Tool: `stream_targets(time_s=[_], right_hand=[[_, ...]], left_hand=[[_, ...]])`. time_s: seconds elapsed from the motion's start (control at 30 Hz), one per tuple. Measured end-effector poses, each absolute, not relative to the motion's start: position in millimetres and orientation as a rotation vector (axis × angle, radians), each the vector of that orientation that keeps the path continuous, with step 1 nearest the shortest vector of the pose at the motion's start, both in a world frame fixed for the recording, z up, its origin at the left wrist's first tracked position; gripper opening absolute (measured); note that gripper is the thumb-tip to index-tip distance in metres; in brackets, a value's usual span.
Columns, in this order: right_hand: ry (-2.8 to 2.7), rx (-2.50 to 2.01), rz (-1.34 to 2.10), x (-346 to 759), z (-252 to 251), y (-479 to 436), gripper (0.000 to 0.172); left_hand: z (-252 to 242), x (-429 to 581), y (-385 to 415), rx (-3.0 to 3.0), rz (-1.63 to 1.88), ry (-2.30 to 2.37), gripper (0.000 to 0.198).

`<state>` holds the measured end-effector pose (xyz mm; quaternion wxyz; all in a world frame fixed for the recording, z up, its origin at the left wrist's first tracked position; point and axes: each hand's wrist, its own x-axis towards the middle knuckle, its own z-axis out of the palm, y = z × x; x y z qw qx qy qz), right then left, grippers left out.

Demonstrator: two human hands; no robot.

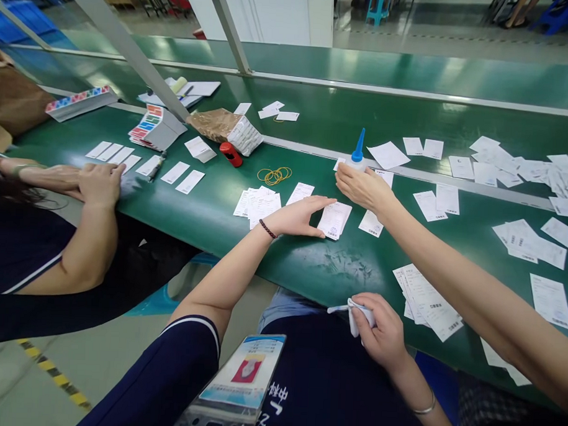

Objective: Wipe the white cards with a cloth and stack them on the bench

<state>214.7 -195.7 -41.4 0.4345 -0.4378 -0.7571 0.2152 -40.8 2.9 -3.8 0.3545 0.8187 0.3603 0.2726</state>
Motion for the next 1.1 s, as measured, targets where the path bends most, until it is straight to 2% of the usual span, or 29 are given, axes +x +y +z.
stream_targets(time_s=[0.17, 0.3, 0.5, 0.7, 0.8, 1.1], right_hand=[[-1.919, -1.085, 0.447, 216, -44, -197, 0.011], [-1.953, -1.048, 0.407, 218, -48, -193, 0.016], [-1.970, -1.059, 0.345, 216, -44, -194, 0.019], [-1.958, -1.045, 0.383, 217, -47, -194, 0.014], [-1.947, -1.026, 0.413, 217, -45, -193, 0.012], [-1.928, -1.028, 0.390, 214, -41, -195, 0.011]], left_hand=[[6, -32, -10, 1.897, 0.812, 0.885, 0.064], [7, -29, -4, 1.801, 0.806, 0.868, 0.066], [8, -28, -20, 1.612, 1.017, 0.894, 0.061], [-1, -18, -56, 0.639, 1.206, 0.511, 0.060], [-3, -14, -69, 0.359, 1.257, 0.411, 0.054], [-11, -15, -75, 0.187, 1.327, 0.368, 0.055]])
